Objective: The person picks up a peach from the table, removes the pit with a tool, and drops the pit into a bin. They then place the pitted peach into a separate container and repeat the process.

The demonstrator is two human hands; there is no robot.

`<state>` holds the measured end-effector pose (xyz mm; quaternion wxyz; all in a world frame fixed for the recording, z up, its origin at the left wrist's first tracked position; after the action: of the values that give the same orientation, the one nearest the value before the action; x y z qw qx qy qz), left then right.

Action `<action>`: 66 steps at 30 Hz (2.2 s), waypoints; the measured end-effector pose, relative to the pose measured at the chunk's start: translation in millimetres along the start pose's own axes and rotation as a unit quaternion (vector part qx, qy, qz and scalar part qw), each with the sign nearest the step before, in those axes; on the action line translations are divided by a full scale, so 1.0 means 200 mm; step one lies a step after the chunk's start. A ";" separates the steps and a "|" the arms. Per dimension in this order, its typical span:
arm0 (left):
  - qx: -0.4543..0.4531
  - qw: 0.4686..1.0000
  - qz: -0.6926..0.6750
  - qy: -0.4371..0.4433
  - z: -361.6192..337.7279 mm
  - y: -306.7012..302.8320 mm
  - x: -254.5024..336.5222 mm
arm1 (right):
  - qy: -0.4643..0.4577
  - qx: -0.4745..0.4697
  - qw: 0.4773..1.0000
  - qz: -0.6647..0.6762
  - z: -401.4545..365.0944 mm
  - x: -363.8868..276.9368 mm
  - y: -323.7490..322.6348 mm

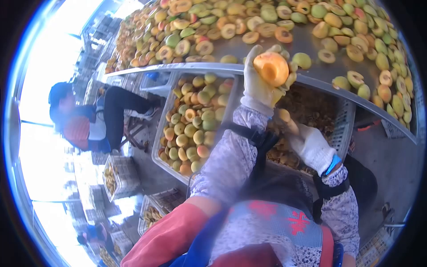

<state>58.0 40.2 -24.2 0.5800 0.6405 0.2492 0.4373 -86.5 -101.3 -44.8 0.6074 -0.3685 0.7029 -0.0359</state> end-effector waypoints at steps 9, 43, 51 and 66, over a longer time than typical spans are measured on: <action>0.131 0.632 0.736 0.205 -0.47 -0.39 0.89 | 0.200 0.016 0.947 -0.250 0.01 0.18 0.08; 0.134 0.327 0.916 -0.188 0.87 0.04 0.35 | 0.127 0.137 0.971 -0.147 -0.10 -0.04 -0.09; 0.071 0.438 0.879 -0.173 0.75 -0.06 0.31 | 0.087 0.184 0.973 -0.112 -0.13 -0.06 -0.10; 0.045 0.977 0.199 -0.062 -0.02 0.26 -0.18 | 0.005 0.349 0.937 0.031 0.00 -0.11 -0.15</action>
<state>26.8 1.4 14.5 0.4664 0.7286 0.0996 0.4917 -72.3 -110.4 -10.9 0.6950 -0.1118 0.6602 -0.2619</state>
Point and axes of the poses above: each hand's wrist, its own z-axis towards the middle knuckle, its own y-axis out of the palm, x = y × z, the point moved 1 cm from there along z, towards the middle knuckle, and after that the axes turned 11 degrees about -x, right-handed, at the moved point
